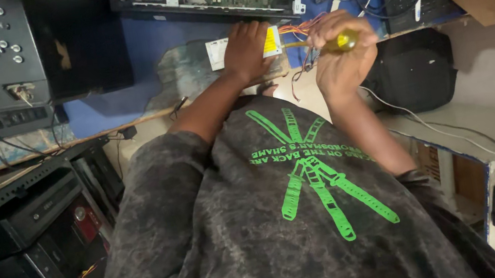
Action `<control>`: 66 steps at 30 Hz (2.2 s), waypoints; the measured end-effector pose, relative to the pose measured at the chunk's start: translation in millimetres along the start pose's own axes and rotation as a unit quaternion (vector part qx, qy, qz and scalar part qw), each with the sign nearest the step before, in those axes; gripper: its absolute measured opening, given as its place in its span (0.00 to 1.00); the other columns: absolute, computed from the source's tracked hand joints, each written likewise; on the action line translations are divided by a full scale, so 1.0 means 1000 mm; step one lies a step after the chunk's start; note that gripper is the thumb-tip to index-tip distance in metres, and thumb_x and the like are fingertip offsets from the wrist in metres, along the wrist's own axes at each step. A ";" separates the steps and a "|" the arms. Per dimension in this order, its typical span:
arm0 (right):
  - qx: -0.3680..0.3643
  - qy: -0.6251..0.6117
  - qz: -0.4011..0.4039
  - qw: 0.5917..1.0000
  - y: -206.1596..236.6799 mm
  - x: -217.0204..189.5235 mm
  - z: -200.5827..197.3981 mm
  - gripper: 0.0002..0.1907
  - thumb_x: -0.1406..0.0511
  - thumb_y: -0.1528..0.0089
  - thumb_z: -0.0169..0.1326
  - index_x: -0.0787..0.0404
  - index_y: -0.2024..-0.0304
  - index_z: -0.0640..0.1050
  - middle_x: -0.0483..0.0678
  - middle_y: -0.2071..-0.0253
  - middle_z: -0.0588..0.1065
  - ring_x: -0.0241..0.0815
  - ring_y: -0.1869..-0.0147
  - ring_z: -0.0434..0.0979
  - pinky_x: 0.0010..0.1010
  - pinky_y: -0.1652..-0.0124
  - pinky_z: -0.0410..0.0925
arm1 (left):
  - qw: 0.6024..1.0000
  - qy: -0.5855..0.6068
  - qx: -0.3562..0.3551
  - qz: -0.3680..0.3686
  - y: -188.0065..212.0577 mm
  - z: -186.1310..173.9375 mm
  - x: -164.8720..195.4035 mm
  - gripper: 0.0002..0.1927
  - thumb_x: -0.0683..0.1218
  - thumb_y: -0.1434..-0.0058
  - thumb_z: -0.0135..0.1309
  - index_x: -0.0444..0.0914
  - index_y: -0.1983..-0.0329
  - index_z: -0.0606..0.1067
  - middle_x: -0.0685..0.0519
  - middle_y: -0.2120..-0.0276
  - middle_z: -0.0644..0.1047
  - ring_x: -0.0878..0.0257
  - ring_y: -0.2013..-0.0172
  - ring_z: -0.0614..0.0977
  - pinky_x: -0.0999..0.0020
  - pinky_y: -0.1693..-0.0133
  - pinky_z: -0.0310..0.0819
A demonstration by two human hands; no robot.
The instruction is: The person uses a yellow-handled screwdriver to unscrew fasteners from an open desktop computer case on a workbench. They reposition the case, work around a fan and power supply area, and handle small screws and internal components while loosening parts of the machine.
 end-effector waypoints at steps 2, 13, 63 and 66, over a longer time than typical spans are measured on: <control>0.015 -0.055 0.037 0.998 -0.001 0.004 -0.002 0.30 0.41 0.25 0.40 0.63 0.60 0.66 0.51 0.75 0.63 0.42 0.71 0.63 0.36 0.68 0.62 | 1.000 0.005 0.003 0.002 0.000 0.000 0.000 0.39 0.57 0.49 0.68 0.37 0.38 0.67 0.45 0.49 0.71 0.48 0.44 0.71 0.50 0.37 0.56; -0.012 0.035 0.009 0.999 -0.006 -0.008 0.010 0.29 0.41 0.28 0.40 0.60 0.58 0.62 0.52 0.67 0.62 0.45 0.64 0.63 0.37 0.64 0.63 | 1.000 0.008 0.000 0.000 0.001 -0.003 0.004 0.40 0.58 0.49 0.67 0.36 0.38 0.67 0.43 0.48 0.72 0.46 0.44 0.71 0.50 0.37 0.56; -0.142 -0.173 0.161 0.961 -0.033 0.005 -0.043 0.37 0.39 0.28 0.26 0.58 0.77 0.62 0.46 0.86 0.56 0.39 0.83 0.49 0.32 0.75 0.49 | 0.996 0.061 0.065 0.026 0.006 0.001 0.005 0.40 0.60 0.47 0.64 0.35 0.37 0.67 0.41 0.48 0.73 0.43 0.43 0.73 0.45 0.36 0.59; -0.147 -0.183 0.168 0.957 -0.034 0.007 -0.044 0.36 0.40 0.27 0.26 0.58 0.77 0.62 0.46 0.86 0.57 0.39 0.82 0.49 0.32 0.74 0.49 | 0.995 0.053 0.083 0.030 0.007 0.000 0.005 0.39 0.63 0.44 0.65 0.35 0.39 0.68 0.40 0.48 0.73 0.42 0.43 0.73 0.46 0.35 0.59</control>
Point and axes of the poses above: each hand's wrist, its own y-axis away from the middle knuckle, its own z-axis out of the palm, x = y × z, the point moved 4 cm from there along -y, towards the middle knuckle
